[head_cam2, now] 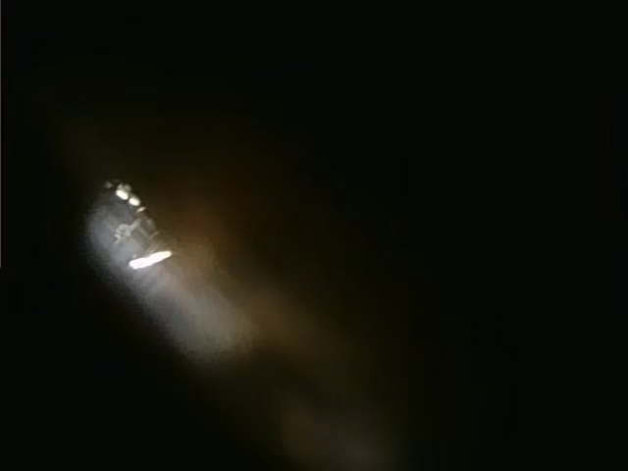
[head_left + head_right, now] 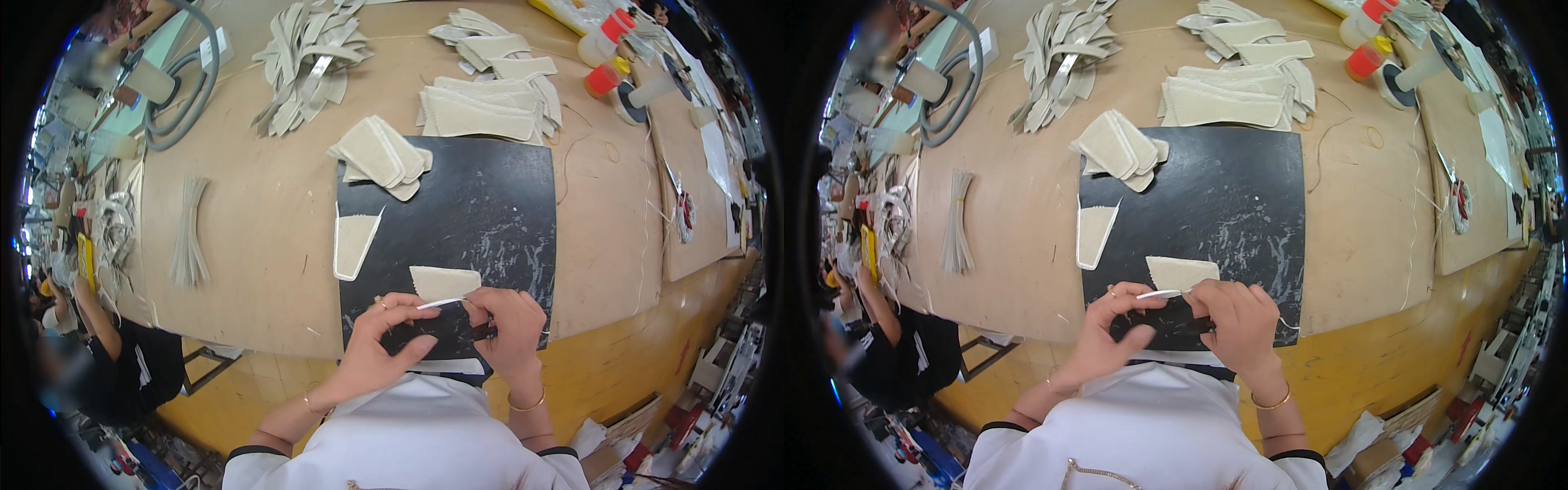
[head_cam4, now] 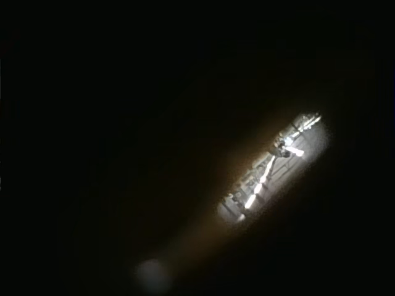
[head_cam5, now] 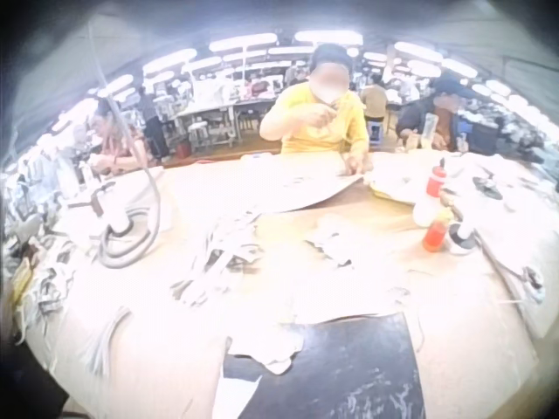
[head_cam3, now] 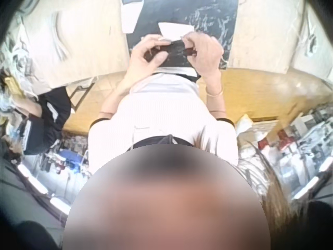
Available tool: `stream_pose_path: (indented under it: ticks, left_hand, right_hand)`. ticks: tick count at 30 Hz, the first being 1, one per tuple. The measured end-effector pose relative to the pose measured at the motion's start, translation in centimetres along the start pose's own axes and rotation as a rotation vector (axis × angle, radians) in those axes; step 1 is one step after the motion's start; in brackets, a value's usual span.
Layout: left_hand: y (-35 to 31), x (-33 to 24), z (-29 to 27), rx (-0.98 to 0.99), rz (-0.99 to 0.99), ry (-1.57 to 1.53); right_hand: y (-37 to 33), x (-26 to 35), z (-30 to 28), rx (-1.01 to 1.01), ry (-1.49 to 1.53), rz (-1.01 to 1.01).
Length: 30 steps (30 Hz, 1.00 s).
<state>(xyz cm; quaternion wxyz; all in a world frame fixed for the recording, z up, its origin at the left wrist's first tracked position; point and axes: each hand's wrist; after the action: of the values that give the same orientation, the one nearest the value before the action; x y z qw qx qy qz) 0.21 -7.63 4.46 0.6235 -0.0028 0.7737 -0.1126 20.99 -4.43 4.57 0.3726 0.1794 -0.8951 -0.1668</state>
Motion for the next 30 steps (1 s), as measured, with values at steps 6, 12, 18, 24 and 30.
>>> stream_pose_path:
  ticks: [6, 12, 18, 24, 30]
  left_hand:
    - [1.2, -0.1, -1.4, 0.111, -0.333, -0.703]
    - [1.5, -0.6, -1.6, 0.074, -0.25, -0.393]
    - [1.1, -1.6, -2.4, 0.094, -0.094, -0.085]
    - [0.8, -1.4, -2.7, 0.012, -0.05, 0.027]
    - [1.6, 0.3, -1.2, -0.246, 0.117, 0.35]
  right_hand:
    - [-0.9, -0.1, 0.2, -0.067, -0.138, -0.152]
    - [0.3, 0.3, -0.6, 0.068, 0.084, 0.008]
    - [2.8, 1.5, -2.4, 0.628, 0.424, 0.483]
    - [3.9, 1.4, -1.1, 0.744, 0.465, 0.63]
    - [3.1, 1.2, 1.3, 0.477, 0.334, 0.586]
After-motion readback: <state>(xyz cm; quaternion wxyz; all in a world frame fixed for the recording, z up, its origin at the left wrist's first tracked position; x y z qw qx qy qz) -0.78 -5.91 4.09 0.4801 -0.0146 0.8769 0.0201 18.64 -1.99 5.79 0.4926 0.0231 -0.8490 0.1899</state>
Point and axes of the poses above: each hand's wrist, its own y-axis towards the middle knuckle, its own z-axis out of the palm, x = y × z, and after that the axes turned 7 degrees about -x, right-handed
